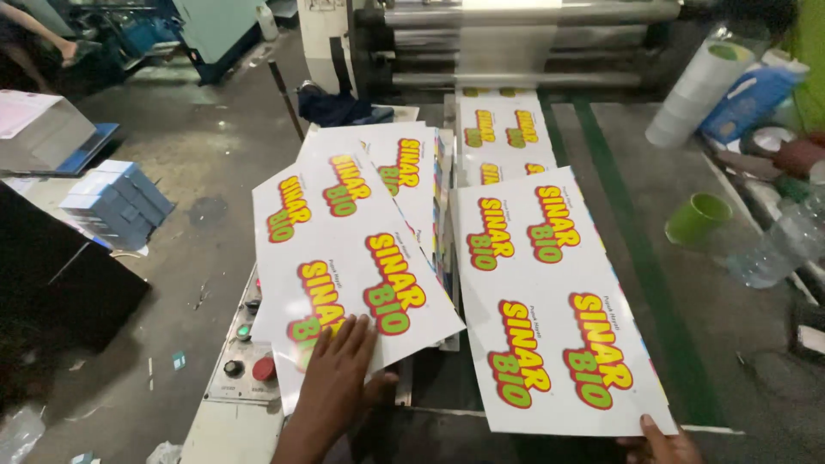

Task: The person picks up sheets of stickers from a conveyor belt and stacks them on a pile to the left. The stickers feature the text 'SINAR BIO' in red and yellow. The person handles the sheets by hand, aligning them as they are added to the stack.

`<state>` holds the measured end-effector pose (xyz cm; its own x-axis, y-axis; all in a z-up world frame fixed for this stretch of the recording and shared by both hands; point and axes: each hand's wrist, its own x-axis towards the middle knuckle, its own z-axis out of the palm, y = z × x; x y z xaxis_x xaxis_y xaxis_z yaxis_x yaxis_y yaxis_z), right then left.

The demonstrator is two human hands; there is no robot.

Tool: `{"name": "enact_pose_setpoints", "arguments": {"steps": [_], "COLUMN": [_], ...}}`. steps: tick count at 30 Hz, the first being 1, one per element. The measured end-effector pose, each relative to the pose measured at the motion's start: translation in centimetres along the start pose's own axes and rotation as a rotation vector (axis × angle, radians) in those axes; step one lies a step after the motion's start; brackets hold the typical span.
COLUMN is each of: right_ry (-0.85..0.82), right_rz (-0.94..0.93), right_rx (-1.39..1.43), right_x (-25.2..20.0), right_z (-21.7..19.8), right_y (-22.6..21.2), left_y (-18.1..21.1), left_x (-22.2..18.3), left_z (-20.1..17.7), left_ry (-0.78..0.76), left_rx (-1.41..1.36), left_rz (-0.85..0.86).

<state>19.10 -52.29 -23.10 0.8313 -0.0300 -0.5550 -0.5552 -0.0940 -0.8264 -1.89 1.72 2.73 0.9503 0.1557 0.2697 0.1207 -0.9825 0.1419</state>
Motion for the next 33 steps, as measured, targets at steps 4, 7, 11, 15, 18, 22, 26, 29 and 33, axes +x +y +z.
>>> {"name": "enact_pose_setpoints", "arguments": {"steps": [4, 7, 11, 15, 18, 22, 26, 29, 33], "right_ry": [0.084, 0.269, 0.281, 0.21, 0.195, 0.077, 0.081, -0.016, -0.002], "right_rz": [0.053, -0.087, -0.118, -0.202, -0.151, -0.199, -0.107, -0.271, -0.13], "right_rx": [-0.081, -0.122, -0.057, -0.013, 0.032, 0.057, 0.019, 0.137, 0.077], "right_x": [0.8, -2.2, -2.5, -2.3, -3.6, -2.5, 0.0, 0.7, -2.0], "right_z": [-0.2, 1.9, 2.1, 3.3, 6.3, 9.7, 12.1, 13.4, 13.8], "right_y": [1.8, 2.4, 2.9, 2.7, -1.1, -4.3, -7.5, -9.2, -11.5], "left_y": [-0.4, 0.1, 1.2, 1.3, 1.2, 1.1, 1.0, 1.1, 1.9], "left_x": [-0.4, 0.0, 0.7, 0.7, 1.0, 0.9, 0.8, 0.7, 0.6], "left_z": [-0.1, -1.0, -2.8, -2.8, -2.8, -2.7, -2.6, -2.9, -3.7], "left_ry": [0.096, 0.244, 0.327, 0.332, 0.335, 0.33, 0.341, 0.354, 0.397], "left_rx": [0.011, -0.081, -0.085, -0.119, -0.144, -0.172, -0.165, -0.178, -0.217], "left_rz": [0.071, 0.046, 0.048, -0.001, -0.002, -0.007, -0.022, -0.029, -0.04]}}
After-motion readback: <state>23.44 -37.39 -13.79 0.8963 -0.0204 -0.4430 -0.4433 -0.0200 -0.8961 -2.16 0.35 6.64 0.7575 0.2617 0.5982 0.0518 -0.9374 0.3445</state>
